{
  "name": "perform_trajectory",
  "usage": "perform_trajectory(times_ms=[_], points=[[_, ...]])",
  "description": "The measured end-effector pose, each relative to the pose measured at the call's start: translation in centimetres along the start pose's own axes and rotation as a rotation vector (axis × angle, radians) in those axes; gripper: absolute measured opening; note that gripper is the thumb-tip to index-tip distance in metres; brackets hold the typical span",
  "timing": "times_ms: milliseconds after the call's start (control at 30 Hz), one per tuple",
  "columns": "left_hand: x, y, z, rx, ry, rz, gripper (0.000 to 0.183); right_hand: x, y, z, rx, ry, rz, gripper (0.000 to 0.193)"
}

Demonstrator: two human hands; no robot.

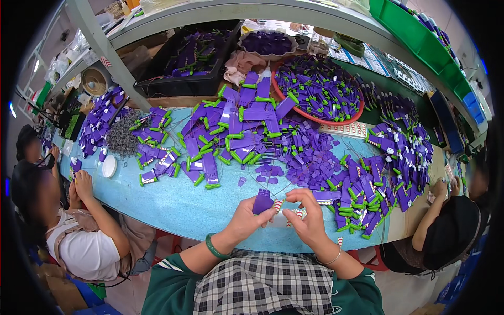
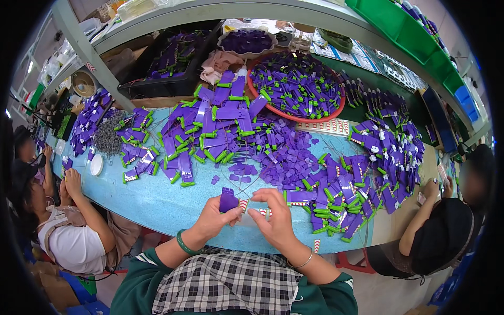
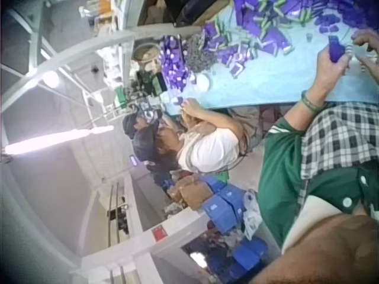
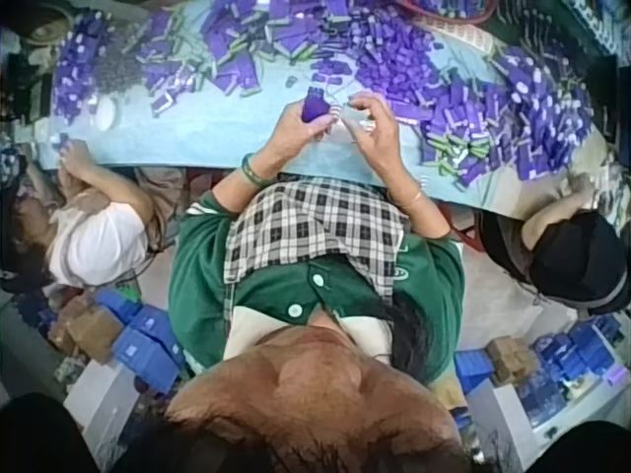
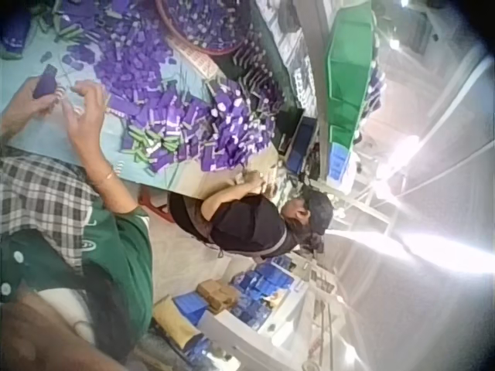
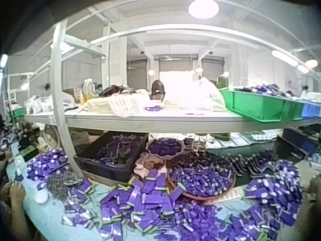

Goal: The person sits at a table in a factory setting and repeatedly assembles small purple and green plastic components. They pick up a purple rectangular piece and a green cylindrical piece, fit them together, and place the finished unit on the table. The process is repetitive and involves handling the parts by hand.

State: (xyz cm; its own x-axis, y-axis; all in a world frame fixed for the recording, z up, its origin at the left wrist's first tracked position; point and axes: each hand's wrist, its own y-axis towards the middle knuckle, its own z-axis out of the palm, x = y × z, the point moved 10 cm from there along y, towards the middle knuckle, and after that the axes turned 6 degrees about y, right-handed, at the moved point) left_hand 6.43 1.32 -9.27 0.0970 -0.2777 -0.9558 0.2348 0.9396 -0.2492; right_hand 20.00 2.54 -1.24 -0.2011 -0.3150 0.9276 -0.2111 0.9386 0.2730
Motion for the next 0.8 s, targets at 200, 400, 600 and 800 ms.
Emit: perform_trajectory(times_ms=[200, 400, 600, 800], points=[[-0.9, -0.4, 1.1, 0.092, -0.162, 0.027, 0.029, -3.6, -1.1, 1.5, 0.068, 0.323, 0.238, 0.012], [0.0, -0.7, 2.8, 0.242, -0.502, -0.095, 0.040, -4.5, -1.3, 2.2, 0.066, 0.429, 0.333, 0.011], [-0.7, -1.0, 3.4, 0.267, -0.535, -0.082, 0.042, -4.4, -1.3, 1.9, 0.021, 0.380, 0.278, 0.011], [-0.4, -1.0, 3.4, 0.267, -0.530, -0.085, 0.045, -5.1, -1.8, 2.0, 0.013, 0.392, 0.324, 0.013]])
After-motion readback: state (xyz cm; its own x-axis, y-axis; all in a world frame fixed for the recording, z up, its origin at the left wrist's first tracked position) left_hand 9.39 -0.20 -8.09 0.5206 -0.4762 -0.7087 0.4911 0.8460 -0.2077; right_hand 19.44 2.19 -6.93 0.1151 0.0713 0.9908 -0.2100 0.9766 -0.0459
